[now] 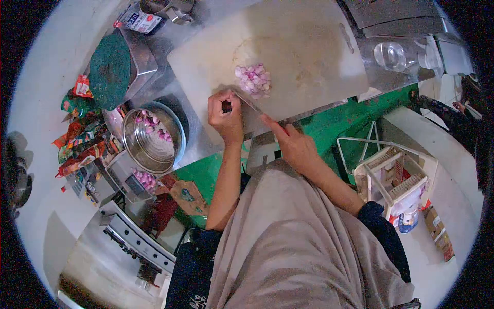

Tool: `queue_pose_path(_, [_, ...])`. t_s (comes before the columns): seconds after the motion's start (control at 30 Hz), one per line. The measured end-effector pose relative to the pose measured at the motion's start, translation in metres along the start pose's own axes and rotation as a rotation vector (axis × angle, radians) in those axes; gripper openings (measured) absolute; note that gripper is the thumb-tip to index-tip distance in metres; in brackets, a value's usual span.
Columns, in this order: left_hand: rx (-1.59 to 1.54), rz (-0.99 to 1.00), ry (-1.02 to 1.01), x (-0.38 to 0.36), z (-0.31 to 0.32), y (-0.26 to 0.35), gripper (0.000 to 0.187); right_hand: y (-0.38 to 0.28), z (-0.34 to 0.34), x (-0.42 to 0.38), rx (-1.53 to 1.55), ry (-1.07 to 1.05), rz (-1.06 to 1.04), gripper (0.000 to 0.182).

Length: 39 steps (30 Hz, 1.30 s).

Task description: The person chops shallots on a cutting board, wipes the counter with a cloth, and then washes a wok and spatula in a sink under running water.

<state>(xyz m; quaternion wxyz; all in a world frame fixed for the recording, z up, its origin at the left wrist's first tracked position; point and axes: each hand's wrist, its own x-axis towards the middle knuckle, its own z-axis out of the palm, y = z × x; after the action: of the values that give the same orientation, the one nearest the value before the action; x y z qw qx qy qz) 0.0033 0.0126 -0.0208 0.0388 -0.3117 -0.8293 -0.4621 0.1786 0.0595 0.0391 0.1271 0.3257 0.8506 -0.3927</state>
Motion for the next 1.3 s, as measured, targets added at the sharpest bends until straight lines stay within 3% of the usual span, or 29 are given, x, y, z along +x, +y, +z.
queue_pose_path(0.07, [0.003, -0.066, -0.022, 0.0, -0.001, 0.003, 0.008, -0.002, -0.007, -0.005, 0.027, -0.085, 0.064, 0.065])
queue_pose_path(0.23, [-0.034, -0.05, -0.032, 0.001, -0.001, 0.005, 0.009, 0.013, 0.002, -0.005, 0.434, 0.049, -0.027, 0.058])
queue_pose_path(0.37, [-0.056, -0.097, -0.082, 0.001, -0.002, 0.011, 0.014, 0.011, 0.003, -0.007, 0.369, 0.089, -0.027, 0.059])
queue_pose_path(0.47, [0.038, 0.071, -0.1, 0.0, 0.002, 0.008, 0.018, 0.009, -0.001, -0.008, 0.34, 0.103, -0.032, 0.06])
queue_pose_path(0.57, [0.074, 0.023, -0.116, -0.004, 0.003, 0.007, 0.019, 0.002, -0.015, -0.008, 0.303, 0.039, 0.03, 0.06])
queue_pose_path(1.07, [0.089, -0.014, -0.156, 0.004, -0.005, 0.012, 0.012, 0.013, -0.005, -0.006, 0.268, 0.149, -0.14, 0.062])
queue_pose_path(1.3, [-0.007, -0.065, -0.119, 0.004, -0.008, 0.025, 0.012, 0.009, -0.003, -0.005, 0.185, 0.097, -0.108, 0.062])
